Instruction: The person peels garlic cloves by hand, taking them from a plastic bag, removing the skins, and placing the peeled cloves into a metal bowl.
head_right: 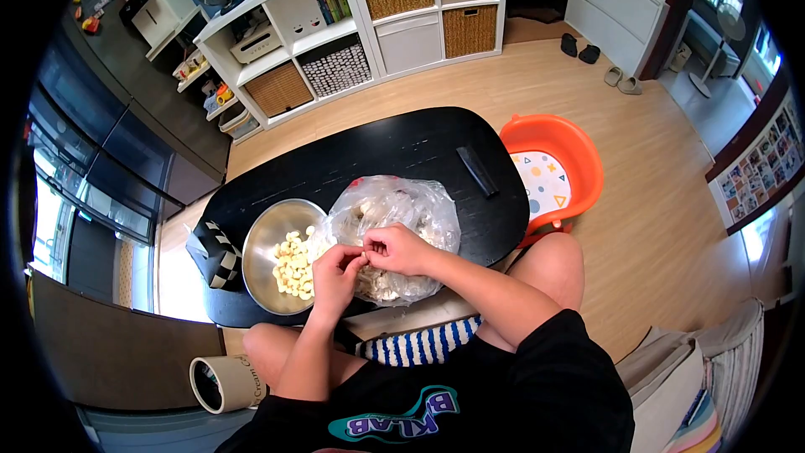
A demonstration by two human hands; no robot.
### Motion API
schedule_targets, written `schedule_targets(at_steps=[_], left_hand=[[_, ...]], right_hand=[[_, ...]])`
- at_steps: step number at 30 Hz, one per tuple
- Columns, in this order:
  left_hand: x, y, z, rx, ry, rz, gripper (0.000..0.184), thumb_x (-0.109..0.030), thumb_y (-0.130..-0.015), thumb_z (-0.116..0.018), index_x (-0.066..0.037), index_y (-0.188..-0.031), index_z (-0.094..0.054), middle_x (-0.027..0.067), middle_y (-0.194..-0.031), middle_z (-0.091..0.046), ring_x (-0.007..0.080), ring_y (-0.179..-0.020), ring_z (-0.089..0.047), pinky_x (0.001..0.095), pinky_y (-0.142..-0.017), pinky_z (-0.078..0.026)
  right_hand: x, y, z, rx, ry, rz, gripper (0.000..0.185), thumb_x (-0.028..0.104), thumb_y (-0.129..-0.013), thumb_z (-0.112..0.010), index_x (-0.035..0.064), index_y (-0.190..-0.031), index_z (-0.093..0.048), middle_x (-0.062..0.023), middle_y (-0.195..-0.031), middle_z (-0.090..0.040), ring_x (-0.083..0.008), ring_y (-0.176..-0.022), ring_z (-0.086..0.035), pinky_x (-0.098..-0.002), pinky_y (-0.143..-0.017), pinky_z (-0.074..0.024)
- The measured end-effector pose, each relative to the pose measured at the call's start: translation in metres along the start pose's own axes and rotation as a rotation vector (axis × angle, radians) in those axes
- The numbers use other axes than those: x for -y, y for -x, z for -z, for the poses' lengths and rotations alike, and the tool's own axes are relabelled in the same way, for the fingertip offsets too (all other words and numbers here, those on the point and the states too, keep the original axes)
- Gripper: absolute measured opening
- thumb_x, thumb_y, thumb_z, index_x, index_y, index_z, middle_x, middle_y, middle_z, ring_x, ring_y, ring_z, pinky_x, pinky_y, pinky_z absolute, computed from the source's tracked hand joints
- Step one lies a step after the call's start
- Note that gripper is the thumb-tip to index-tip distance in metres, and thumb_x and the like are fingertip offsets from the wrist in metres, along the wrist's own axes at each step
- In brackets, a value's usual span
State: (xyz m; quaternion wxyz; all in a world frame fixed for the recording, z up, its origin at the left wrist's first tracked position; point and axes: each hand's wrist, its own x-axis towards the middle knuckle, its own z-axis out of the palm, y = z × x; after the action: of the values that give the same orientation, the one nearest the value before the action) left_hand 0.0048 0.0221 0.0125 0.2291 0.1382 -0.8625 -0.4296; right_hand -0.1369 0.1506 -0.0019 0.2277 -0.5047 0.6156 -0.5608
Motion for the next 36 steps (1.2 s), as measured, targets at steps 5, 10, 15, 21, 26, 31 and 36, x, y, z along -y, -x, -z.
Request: schedule_targets(at_steps=[5,10,15,21,26,31,36], left_hand=[[-0.0015,0.0001,0.0002,0.005,0.008,0.002,0.01,0.002,-0.084,-0.073,0.003,-0.094,-0.07,0.0113,-0.083,-0.072,0.0157,-0.075,-0.07,0.028,-0.069,-0.056],[-0.0021,0.0001,-0.0002,0.004,0.019,0.003,0.01,0.003,-0.084,-0.073,0.004,-0.093,-0.07,0.0115,-0.084,-0.072,0.0155,-0.075,-0.07,0.028,-0.069,-0.056],[-0.0014,0.0001,0.0001,0.009,0.015,-0.009,0.01,0.003,-0.084,-0.073,0.003,-0.094,-0.071,0.0116,-0.084,-0.072,0.0163,-0.075,-0.071,0.0281,-0.069,-0.056],[-0.002,0.0003,-0.0006,0.0,0.03,-0.022,0.011,0.002,-0.082,-0.074,0.002,-0.092,-0.07,0.0122,-0.084,-0.07,0.0198,-0.074,-0.07,0.0299,-0.068,-0.056],[-0.003,0.0007,-0.0008,0.006,0.013,-0.033,0.011,0.003,-0.083,-0.074,0.003,-0.094,-0.07,0.0119,-0.084,-0.072,0.0172,-0.075,-0.071,0.0283,-0.069,-0.056],[-0.0035,0.0007,-0.0015,0.003,0.01,-0.03,0.011,0.003,-0.083,-0.074,0.003,-0.093,-0.07,0.0117,-0.084,-0.071,0.0174,-0.075,-0.071,0.0285,-0.068,-0.056],[-0.0062,0.001,-0.001,0.004,0.011,-0.027,0.011,0.003,-0.084,-0.074,0.003,-0.093,-0.069,0.0118,-0.085,-0.071,0.0176,-0.075,-0.071,0.0287,-0.069,-0.056]], right_hand=[[0.0015,0.0001,-0.0002,0.002,-0.029,-0.004,0.01,0.009,-0.083,-0.068,0.0003,-0.085,-0.063,-0.0088,-0.065,-0.061,-0.0141,-0.058,-0.055,-0.0301,-0.055,-0.0443],[-0.0004,0.0006,-0.0009,-0.015,-0.004,0.012,0.01,0.009,-0.081,-0.068,0.0003,-0.084,-0.065,-0.0088,-0.064,-0.06,-0.0135,-0.057,-0.055,-0.0301,-0.055,-0.0442],[0.0011,0.0008,-0.0012,-0.02,-0.004,0.009,0.009,0.008,-0.079,-0.067,0.0003,-0.084,-0.065,-0.0087,-0.063,-0.06,-0.0135,-0.056,-0.055,-0.0297,-0.055,-0.0442],[0.0015,0.001,-0.0006,-0.018,0.0,0.014,0.01,0.008,-0.078,-0.067,0.0,-0.083,-0.065,-0.0093,-0.063,-0.06,-0.0137,-0.056,-0.054,-0.0298,-0.055,-0.0441],[0.0009,0.001,-0.0019,-0.032,0.007,0.021,0.009,0.008,-0.078,-0.066,0.0,-0.081,-0.064,-0.0105,-0.062,-0.058,-0.0146,-0.056,-0.053,-0.0304,-0.054,-0.0437],[0.0014,0.0002,-0.0031,-0.051,0.014,0.05,0.008,0.007,-0.076,-0.064,-0.0001,-0.078,-0.062,-0.0113,-0.06,-0.057,-0.0169,-0.054,-0.054,-0.0318,-0.053,-0.0429],[0.0036,-0.0002,-0.0064,-0.084,0.039,0.065,0.007,0.007,-0.076,-0.063,0.0,-0.077,-0.062,-0.0125,-0.06,-0.057,-0.0193,-0.052,-0.054,-0.0328,-0.051,-0.0424]])
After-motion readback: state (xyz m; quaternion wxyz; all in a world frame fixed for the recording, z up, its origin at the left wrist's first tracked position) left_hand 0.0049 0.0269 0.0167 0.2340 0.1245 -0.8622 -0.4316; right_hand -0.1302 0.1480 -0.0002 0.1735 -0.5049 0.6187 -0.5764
